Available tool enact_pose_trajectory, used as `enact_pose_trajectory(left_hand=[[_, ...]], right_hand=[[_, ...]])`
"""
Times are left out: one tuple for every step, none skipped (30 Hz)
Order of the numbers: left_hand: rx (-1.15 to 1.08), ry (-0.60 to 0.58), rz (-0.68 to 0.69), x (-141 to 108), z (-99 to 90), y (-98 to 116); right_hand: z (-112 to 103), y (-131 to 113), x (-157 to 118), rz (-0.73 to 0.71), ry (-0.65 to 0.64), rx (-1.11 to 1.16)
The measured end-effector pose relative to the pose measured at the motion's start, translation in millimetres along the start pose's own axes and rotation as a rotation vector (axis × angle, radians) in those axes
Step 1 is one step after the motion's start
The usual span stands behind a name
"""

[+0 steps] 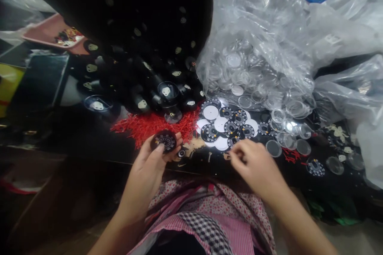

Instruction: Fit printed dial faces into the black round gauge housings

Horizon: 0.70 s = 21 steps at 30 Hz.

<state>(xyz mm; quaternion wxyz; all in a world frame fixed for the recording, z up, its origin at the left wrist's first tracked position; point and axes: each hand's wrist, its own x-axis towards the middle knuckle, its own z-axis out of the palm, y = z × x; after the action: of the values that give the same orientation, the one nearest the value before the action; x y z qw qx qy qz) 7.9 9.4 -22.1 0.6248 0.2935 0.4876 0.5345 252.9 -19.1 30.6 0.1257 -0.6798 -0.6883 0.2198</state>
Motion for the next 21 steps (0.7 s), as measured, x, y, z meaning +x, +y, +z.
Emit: enact_pose_trajectory(left_hand=[[-0.039,-0.026,-0.04,0.1,2.0,0.6],[-0.072,-0.059,-0.087,0.8,4.7,0.9],[-0.091,-0.097,-0.138,1.9,7.9,0.9],[-0.095,-0.13,-0.184,3.5,11.6,0.6],[-0.091,-0.156,-0.224,5.4,15.4,0.1],[-0.087,-0.169,-0.254,7.3,19.1,-0.6],[-0.087,-0.164,-0.267,9.2,22.5,-1.3],[-0.09,-0.144,-0.263,10.8,25.5,-1.9],[-0.089,-0.111,-0.244,12.2,27.9,-2.4],[-0.082,-0.078,-0.218,13.5,29.6,-2.6],[-0.066,-0.048,-0.187,14.7,30.6,-2.7],[-0.046,-0.019,-0.153,16.0,31.1,-2.6],[-0.027,0.007,-0.118,17.3,31.0,-2.4],[-0.01,0.026,-0.091,18.6,30.6,-2.0],[0.005,0.034,-0.079,19.7,30.1,-1.6],[0.019,0.032,-0.084,20.6,29.6,-1.1],[0.034,0.03,-0.101,21.2,29.2,-0.6],[0.053,0.034,-0.124,21.5,29.0,-0.3],[0.075,0.048,-0.139,21.5,29.0,-0.2],[0.095,0.069,-0.146,21.3,29.1,-0.5],[0.112,0.094,-0.142,21.1,29.3,-1.0]], right_hand=[[-10.5,18.9,-11.8,0.083,0.029,-0.005],[-20.5,38.2,-23.7,0.178,0.063,-0.03],[-29.7,56.7,-35.3,0.258,0.082,-0.059],[-37.7,73.3,-46.1,0.323,0.085,-0.089],[-44.5,87.2,-55.3,0.374,0.081,-0.12],[-49.8,97.7,-62.6,0.414,0.076,-0.155],[-53.5,104.2,-67.2,0.443,0.079,-0.192],[-55.4,106.7,-69.0,0.46,0.095,-0.225],[-55.3,104.9,-67.7,0.462,0.128,-0.24],[-52.9,99.2,-63.5,0.443,0.168,-0.23],[-48.1,90.1,-56.7,0.398,0.203,-0.191],[-40.9,78.3,-47.7,0.332,0.227,-0.133],[-31.5,64.7,-37.1,0.247,0.232,-0.069],[-20.4,50.3,-25.5,0.155,0.198,-0.03],[-8.1,36.3,-13.4,0.077,0.153,-0.037],[4.7,23.8,-1.4,0.018,0.1,-0.069],[17.2,13.5,10.1,-0.004,0.059,-0.107],[28.7,6.2,20.8,0.004,0.051,-0.146],[38.6,2.1,30.3,0.001,0.052,-0.172],[46.4,1.0,38.6,-0.027,0.062,-0.188],[52.0,2.4,45.6,-0.067,0.069,-0.2]])
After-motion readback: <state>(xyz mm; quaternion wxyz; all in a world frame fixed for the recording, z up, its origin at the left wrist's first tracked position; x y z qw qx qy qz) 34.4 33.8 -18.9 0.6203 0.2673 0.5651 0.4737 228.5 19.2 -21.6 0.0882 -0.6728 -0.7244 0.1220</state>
